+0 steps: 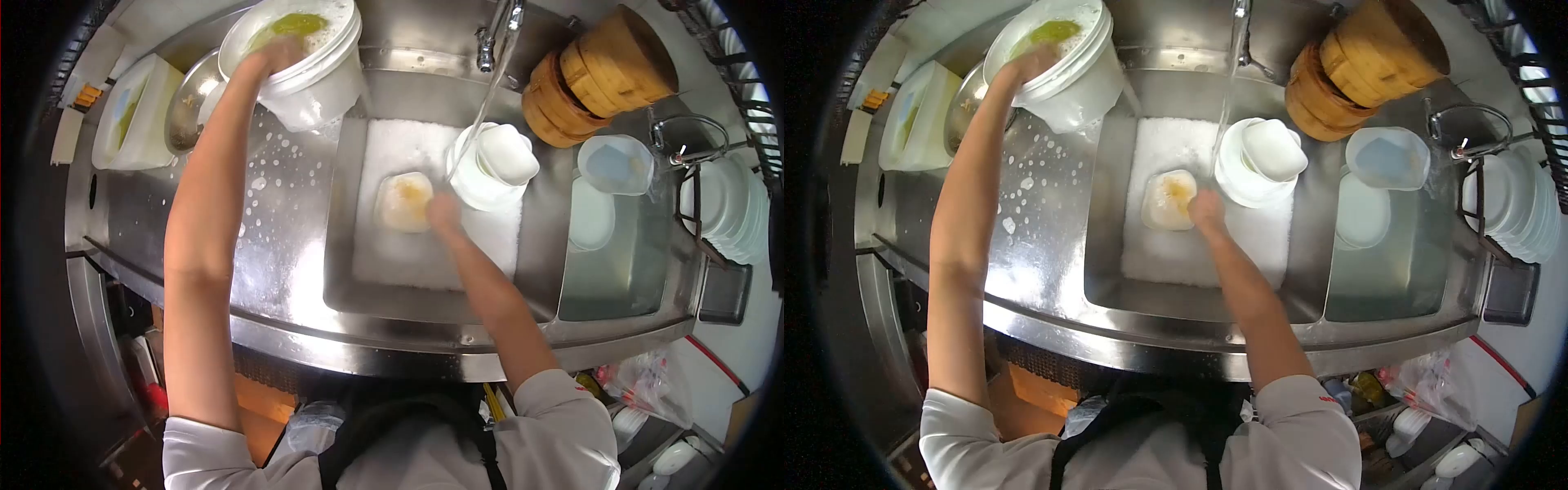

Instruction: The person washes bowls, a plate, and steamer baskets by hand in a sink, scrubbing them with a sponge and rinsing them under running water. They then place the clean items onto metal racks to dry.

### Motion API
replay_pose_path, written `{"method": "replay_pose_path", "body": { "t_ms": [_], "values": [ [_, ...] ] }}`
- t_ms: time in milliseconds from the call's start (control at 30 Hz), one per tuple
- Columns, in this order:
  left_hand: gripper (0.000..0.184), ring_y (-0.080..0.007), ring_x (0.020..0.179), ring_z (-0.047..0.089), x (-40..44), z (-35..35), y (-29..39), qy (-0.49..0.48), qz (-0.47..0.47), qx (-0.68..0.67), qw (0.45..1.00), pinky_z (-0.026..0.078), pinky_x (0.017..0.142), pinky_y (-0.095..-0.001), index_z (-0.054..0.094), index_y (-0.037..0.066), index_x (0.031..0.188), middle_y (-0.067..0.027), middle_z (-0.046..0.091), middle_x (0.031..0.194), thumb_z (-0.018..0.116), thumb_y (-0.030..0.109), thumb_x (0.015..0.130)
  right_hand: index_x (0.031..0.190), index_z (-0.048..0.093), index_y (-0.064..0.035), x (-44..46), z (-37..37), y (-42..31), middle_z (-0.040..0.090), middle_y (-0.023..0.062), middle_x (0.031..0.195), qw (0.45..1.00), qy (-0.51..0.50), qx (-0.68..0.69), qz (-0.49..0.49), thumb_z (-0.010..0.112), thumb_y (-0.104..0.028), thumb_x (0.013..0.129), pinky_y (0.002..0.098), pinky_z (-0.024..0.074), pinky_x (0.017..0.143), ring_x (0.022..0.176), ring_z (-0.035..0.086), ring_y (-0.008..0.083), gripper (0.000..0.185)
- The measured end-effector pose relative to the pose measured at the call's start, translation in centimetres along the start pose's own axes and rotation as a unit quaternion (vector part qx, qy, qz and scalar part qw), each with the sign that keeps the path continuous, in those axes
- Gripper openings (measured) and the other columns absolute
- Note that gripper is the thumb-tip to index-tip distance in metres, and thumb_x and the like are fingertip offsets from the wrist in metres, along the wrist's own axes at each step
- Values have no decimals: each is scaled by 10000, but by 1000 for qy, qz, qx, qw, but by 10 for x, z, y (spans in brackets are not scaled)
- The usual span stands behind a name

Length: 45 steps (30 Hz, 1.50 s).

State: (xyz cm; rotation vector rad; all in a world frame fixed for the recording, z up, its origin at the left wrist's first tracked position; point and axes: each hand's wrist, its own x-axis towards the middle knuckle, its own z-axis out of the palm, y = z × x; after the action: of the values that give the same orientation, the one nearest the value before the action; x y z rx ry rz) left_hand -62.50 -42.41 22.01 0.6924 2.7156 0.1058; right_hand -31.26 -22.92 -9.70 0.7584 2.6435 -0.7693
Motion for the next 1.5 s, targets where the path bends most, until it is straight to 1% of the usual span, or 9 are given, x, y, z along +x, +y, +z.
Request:
{"method": "replay_pose_path", "body": {
  "t_ms": [200,300,500,833,900,1067,1267,1367,1500],
  "values": [
    [372,-282,954,613,-18,-13,21,296,129,-297,899,456,849,-322,614,81,1128,-162,642,1024,568,233,792,1074,539,70,27,-82,-12,644,178,893,988,-40,130,-75,515,-123,835,364,566,592,811,652,327,308],
    [330,-272,962,608,-83,-9,92,386,207,-373,818,462,846,-327,632,101,1109,-156,625,1062,584,176,791,1246,351,77,-1,-120,-30,531,226,1095,835,15,547,60,526,-137,872,329,576,495,877,630,352,465],
    [395,-317,1104,516,-71,227,157,164,311,-121,928,436,922,-413,601,116,1150,-174,584,1089,644,147,758,1182,403,90,-39,-163,-51,583,215,964,810,13,585,46,446,-117,899,327,538,402,525,621,285,353],
    [343,-366,1040,541,-78,237,190,-72,165,-57,982,435,904,-445,566,52,1122,-233,579,1037,559,112,785,1111,494,43,-61,-131,-13,616,160,846,870,-5,483,93,464,-100,839,320,484,366,536,614,232,308],
    [451,-391,1115,483,-90,253,199,173,393,-77,900,431,908,-472,483,108,1275,-202,485,1215,522,134,826,1062,528,37,-58,-129,-17,620,149,810,881,-43,465,78,470,-116,849,312,467,361,488,591,212,269],
    [458,-341,1192,450,-60,245,176,-67,-7,-181,981,414,938,-480,466,65,1278,-214,414,1324,521,235,857,1117,477,53,-64,-168,-13,591,163,664,939,73,334,25,461,-77,848,368,482,453,539,606,255,298],
    [423,-334,1121,521,-82,313,192,-1,-252,-723,643,415,950,-475,491,56,1256,-174,521,1240,447,297,911,1156,385,56,-36,-76,-11,578,201,695,893,353,272,58,448,-74,873,425,464,504,632,598,357,318],
    [421,-334,1082,556,-99,207,174,-258,-168,-890,337,416,955,-470,504,61,1250,-147,575,1195,409,325,936,1178,379,32,-61,-90,10,585,154,757,787,-127,577,175,469,-102,873,335,414,393,585,590,265,346],
    [387,-250,1015,590,-102,256,209,-141,-101,-921,350,477,855,-439,529,84,1211,-89,592,1161,400,311,926,1227,390,-51,-57,-87,-21,555,118,955,589,140,759,238,493,-113,865,271,378,360,551,551,192,381]
  ]
}}
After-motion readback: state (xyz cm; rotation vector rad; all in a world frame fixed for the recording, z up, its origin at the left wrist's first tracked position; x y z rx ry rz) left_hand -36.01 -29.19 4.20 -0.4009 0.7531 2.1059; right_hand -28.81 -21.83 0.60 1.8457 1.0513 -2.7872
